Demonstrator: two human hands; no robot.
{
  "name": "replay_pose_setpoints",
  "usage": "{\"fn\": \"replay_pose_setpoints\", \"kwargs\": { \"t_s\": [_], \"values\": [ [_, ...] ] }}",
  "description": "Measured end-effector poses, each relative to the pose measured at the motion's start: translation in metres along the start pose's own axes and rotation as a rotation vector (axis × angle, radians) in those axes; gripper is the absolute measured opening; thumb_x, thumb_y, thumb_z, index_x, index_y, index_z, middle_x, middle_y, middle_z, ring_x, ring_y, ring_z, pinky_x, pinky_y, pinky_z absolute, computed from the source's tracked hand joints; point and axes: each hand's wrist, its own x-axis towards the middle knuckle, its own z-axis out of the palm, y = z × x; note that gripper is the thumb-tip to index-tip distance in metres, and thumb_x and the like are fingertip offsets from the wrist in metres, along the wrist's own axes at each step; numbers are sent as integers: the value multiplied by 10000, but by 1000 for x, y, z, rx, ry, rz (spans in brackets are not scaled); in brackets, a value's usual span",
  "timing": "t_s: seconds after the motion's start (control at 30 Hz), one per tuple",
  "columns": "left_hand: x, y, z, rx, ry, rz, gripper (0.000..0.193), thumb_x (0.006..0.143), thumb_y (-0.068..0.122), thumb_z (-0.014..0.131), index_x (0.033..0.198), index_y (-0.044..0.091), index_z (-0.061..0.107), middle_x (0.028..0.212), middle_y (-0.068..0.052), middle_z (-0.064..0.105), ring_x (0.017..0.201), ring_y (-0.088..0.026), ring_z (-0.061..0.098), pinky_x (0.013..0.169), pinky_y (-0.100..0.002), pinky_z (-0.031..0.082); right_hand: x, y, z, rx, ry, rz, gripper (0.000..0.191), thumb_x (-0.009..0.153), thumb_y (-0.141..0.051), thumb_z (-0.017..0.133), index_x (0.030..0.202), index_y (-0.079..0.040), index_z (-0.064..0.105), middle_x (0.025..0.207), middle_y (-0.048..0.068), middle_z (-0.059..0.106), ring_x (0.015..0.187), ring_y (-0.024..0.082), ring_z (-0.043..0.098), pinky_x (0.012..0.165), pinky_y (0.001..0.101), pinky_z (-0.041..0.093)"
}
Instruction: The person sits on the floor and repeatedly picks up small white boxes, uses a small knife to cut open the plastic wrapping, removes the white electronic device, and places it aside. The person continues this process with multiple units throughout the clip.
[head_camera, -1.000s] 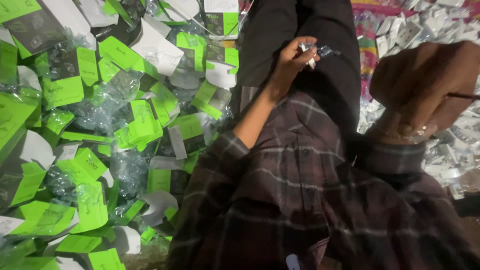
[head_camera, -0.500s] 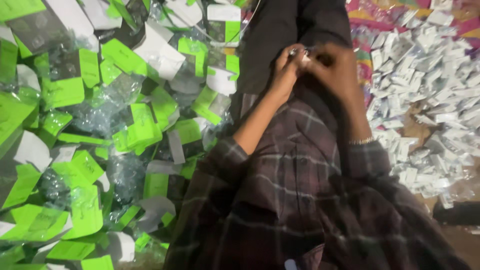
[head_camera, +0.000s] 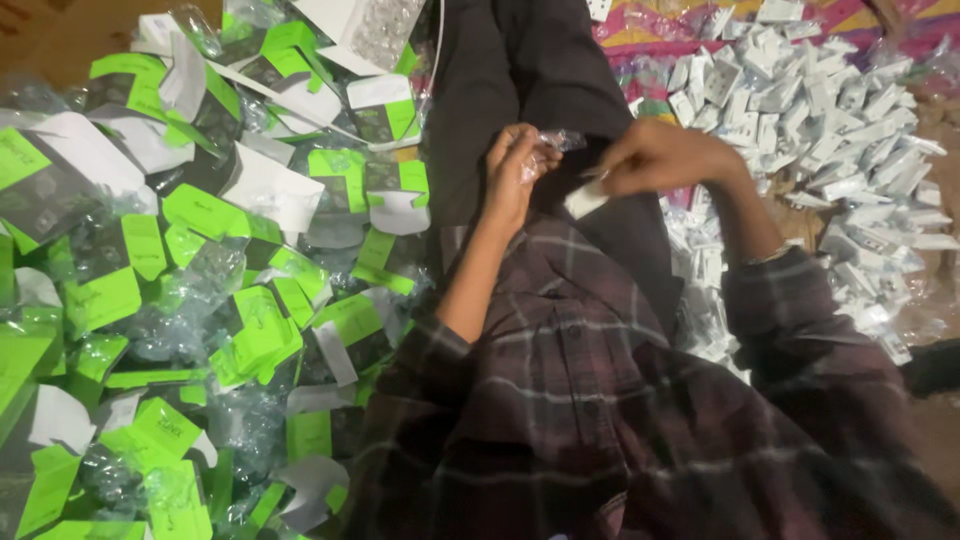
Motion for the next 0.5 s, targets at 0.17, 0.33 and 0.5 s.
{"fn": "replay_pose_setpoints", "kwargs": {
  "t_s": [0.17,0.33,0.5],
  "values": [
    [-7,2,3,61,-30,77,208,1048,202,581,1052,-1,621,1006,-159,725,836,-216,690,782,-344,564,8,40,-45,591,887,23,431,1094,-394,649,776,-121,552,630,-5,521,512,88,451,455,247,304],
    [-37,63,-7,479,92,214,360,1062,272,512,965,-11,714,903,-108,751,815,-186,720,799,-325,590,-22,88,-10,297,924,207,283,1088,-292,676,947,-47,652,716,-40,548,537,49,448,462,253,328],
    [-114,203,-36,2195,264,928,126,976,162,690,1013,57,749,1143,-162,686,1227,-358,645,1162,-574,403,-67,97,53,-95,774,440,372,1060,-315,653,936,25,743,613,118,629,502,100,571,501,339,439]
  ]
}}
